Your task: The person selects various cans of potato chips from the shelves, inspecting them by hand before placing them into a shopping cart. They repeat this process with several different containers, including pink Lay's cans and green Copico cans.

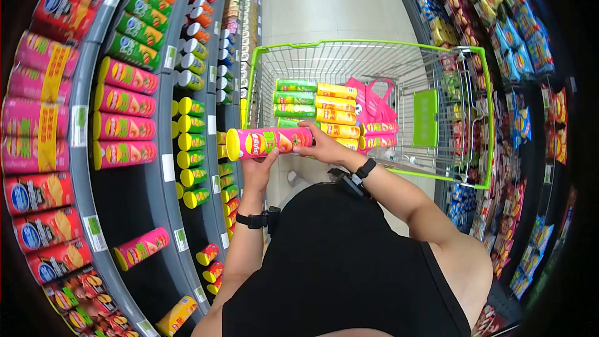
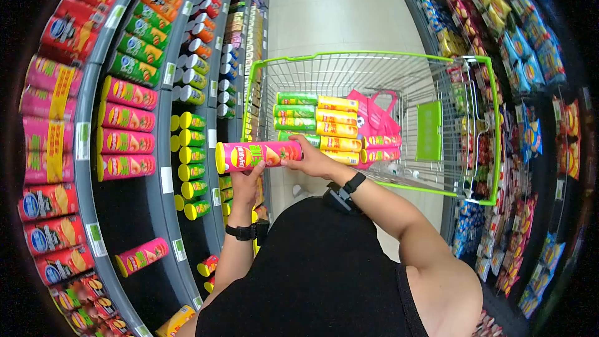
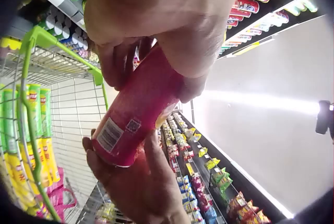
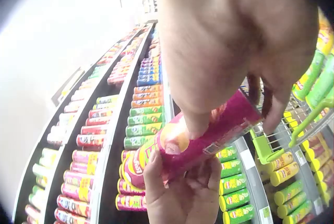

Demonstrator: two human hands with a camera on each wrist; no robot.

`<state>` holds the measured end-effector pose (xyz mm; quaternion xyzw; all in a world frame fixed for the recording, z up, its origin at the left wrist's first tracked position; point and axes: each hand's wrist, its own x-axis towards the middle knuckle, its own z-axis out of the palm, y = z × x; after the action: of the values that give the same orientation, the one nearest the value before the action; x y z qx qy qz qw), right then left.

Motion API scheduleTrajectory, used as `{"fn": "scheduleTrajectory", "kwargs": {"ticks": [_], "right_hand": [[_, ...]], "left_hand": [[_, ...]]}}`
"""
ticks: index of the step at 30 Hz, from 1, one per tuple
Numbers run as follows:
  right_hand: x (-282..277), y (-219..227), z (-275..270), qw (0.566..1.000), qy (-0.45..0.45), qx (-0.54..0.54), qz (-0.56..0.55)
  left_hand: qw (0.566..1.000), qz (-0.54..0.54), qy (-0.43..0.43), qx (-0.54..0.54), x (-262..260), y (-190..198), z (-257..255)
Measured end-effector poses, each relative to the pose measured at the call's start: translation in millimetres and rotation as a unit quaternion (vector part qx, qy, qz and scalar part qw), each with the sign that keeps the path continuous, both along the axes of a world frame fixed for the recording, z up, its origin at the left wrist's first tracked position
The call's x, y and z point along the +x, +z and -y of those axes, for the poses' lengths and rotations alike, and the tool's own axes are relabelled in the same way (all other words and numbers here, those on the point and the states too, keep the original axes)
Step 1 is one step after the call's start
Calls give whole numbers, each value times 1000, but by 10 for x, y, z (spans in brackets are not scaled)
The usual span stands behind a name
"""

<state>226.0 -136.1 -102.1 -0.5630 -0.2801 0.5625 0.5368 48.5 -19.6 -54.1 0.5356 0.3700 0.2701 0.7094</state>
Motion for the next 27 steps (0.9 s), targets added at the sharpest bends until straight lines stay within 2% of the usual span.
{"fn": "scheduleTrajectory", "kwargs": {"ticks": [2, 5, 6, 9, 10, 13, 14, 15, 17, 19, 20, 21, 24, 26, 27], "right_hand": [[78, -102, 87, 989, -75, -20, -123], [270, -350, 240, 949, -125, -30, -288], [340, -403, 286, 942, -111, -23, -315], [547, -510, 487, 915, -171, -22, -365], [678, -675, 578, 913, -171, -19, -370], [1121, -1043, 804, 888, -253, 18, -383], [1304, -1167, 879, 887, -259, 33, -380], [1519, -1318, 950, 887, -264, 52, -376], [1977, -1948, 1222, 893, -288, 31, -345], [2367, -2174, 1370, 862, -374, 17, -342], [2604, -2572, 1541, 865, -393, -16, -312], [2768, -2963, 1723, 866, -410, -50, -282], [2953, -3218, 2050, 850, -467, -207, -131], [2867, -3365, 2153, 820, -451, -335, 113], [2887, -3427, 2140, 782, -428, -386, 237]], "left_hand": [[1000, -7, 3, -10, 112, -48, 40], [999, -31, -4, -42, 278, -192, 105], [997, -43, -13, -56, 351, -238, 135], [990, -102, -57, -84, 622, -381, 225], [985, -125, -75, -92, 726, -438, 265], [963, -156, -201, -89, 1095, -677, 424], [967, -121, -208, -85, 1265, -663, 548], [959, -136, -243, -59, 1380, -709, 649], [935, -164, -315, -5, 1568, -784, 783], [889, -184, -413, 71, 1749, -668, 845], [860, -192, -462, 106, 1820, -620, 874], [850, -196, -477, 109, 1849, -620, 901], [815, -207, -524, 136, 1855, -721, 934], [804, -238, -529, 135, 1769, -827, 921], [799, -251, -528, 139, 1777, -848, 906]]}}
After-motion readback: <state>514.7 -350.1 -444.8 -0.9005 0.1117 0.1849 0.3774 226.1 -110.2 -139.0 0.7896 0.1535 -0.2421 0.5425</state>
